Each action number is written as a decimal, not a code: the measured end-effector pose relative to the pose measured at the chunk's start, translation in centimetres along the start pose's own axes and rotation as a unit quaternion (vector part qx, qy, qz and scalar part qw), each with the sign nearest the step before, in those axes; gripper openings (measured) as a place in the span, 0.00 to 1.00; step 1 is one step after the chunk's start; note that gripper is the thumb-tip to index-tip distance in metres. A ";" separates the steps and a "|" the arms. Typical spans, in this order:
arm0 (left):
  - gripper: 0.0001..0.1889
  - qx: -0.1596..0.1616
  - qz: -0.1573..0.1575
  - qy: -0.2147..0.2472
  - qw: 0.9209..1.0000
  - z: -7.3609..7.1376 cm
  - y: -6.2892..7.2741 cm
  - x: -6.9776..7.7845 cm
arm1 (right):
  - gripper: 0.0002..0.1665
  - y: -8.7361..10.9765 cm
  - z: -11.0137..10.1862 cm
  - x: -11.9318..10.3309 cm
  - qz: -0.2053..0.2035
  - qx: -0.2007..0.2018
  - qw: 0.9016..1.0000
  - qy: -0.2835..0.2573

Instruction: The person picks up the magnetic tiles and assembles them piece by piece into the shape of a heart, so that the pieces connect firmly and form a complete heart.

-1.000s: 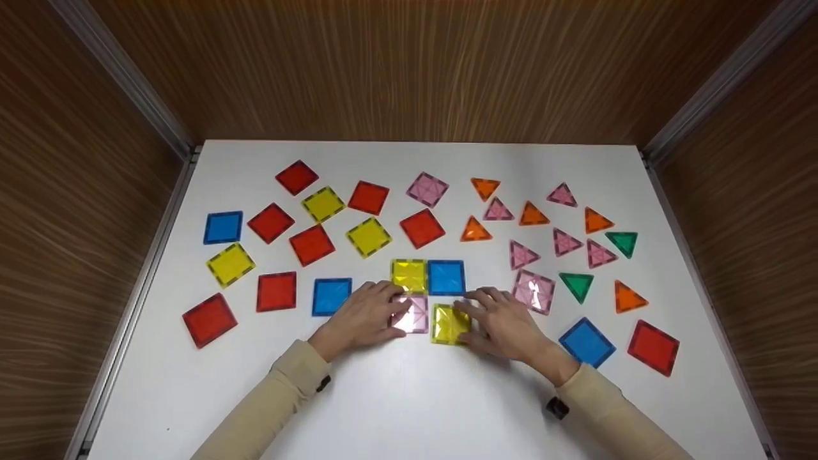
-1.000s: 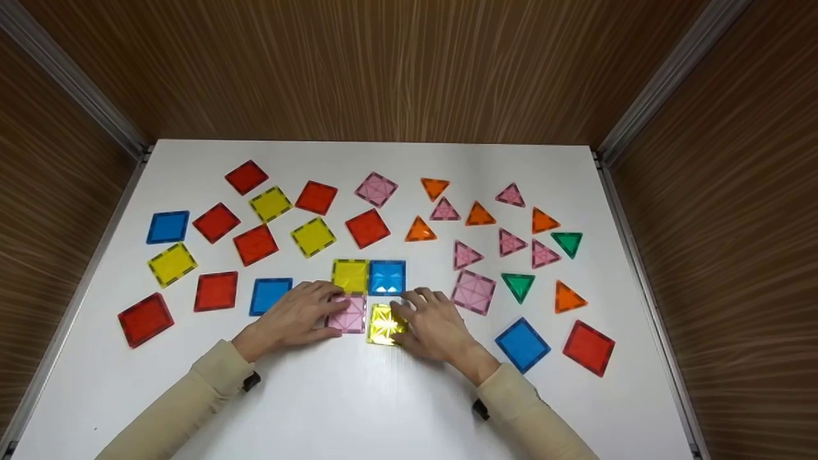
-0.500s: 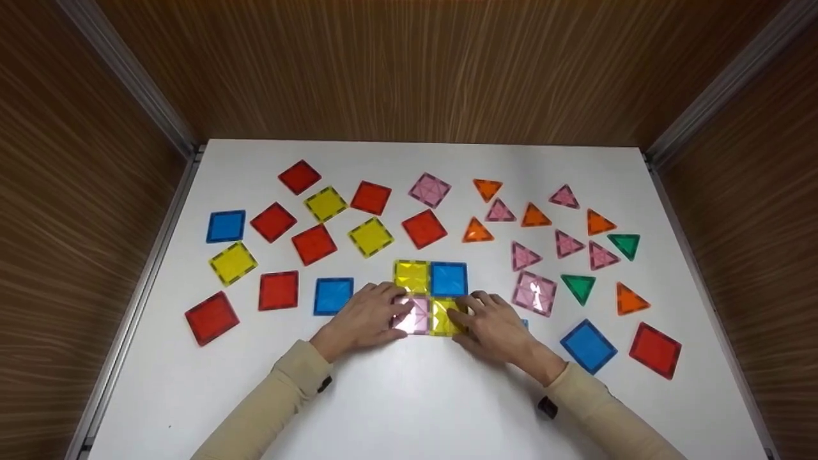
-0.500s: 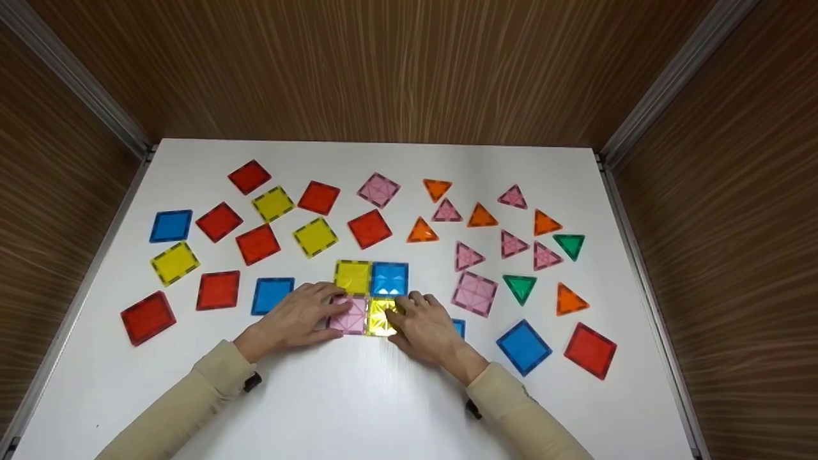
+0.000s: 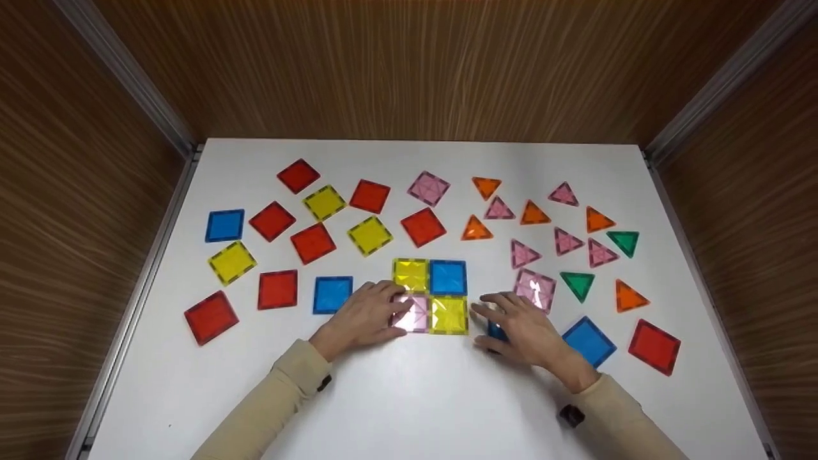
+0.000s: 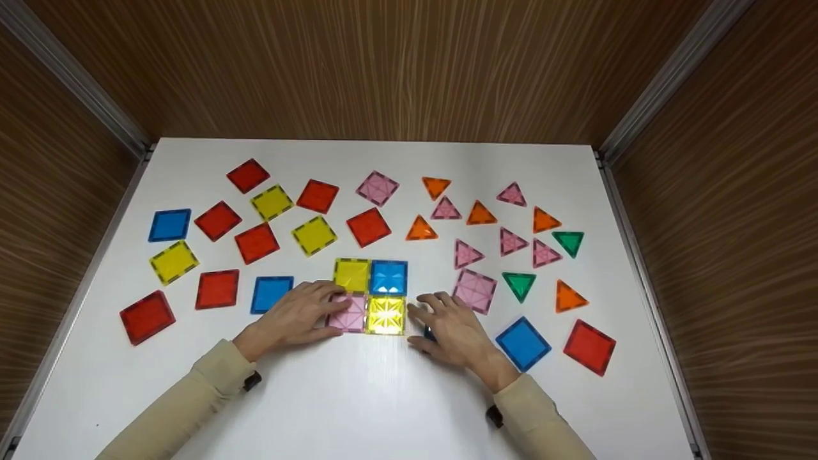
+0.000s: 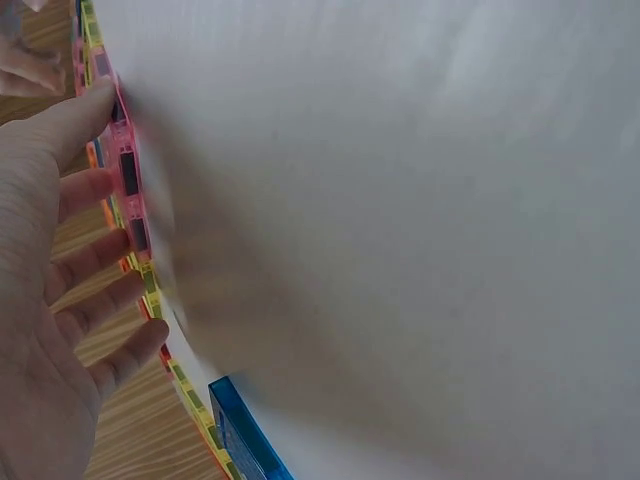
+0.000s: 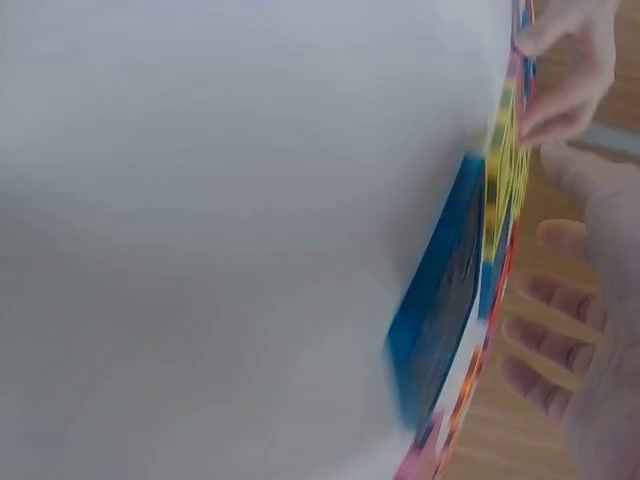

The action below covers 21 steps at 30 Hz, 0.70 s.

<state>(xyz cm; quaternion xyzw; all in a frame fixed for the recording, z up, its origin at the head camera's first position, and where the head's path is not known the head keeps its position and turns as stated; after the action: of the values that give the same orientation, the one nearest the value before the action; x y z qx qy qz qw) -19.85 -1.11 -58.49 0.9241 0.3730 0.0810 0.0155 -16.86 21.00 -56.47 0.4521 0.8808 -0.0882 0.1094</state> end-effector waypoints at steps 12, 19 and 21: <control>0.33 -0.006 -0.003 0.002 1.000 0.1 0.2 -0.1 | 0.43 4.1 1.2 2.4 0.058 -0.075 0.995 -0.011; 0.33 -0.007 -0.003 0.005 1.000 0.1 0.1 -0.1 | 0.39 3.3 1.0 3.2 0.102 -0.064 0.991 -0.060; 0.33 -0.005 -0.003 0.007 1.000 0.1 0.0 -0.1 | 0.38 2.9 0.6 3.7 0.127 -0.042 0.985 -0.108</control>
<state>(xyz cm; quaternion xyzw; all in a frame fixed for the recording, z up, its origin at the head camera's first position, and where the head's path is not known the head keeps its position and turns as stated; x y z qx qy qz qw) -19.87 -1.19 -58.60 0.9224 0.3753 0.0893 0.0182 -16.50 25.40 -58.22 0.5429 0.8023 -0.0852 0.2330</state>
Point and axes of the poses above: each hand's wrist, its own y-axis away from the middle knuckle, its own z-axis out of the palm, x = y × z, the point moved 10 cm from there along -y, towards the middle knuckle, and after that the axes turned 1 degree about -y, right-handed, at the moved point
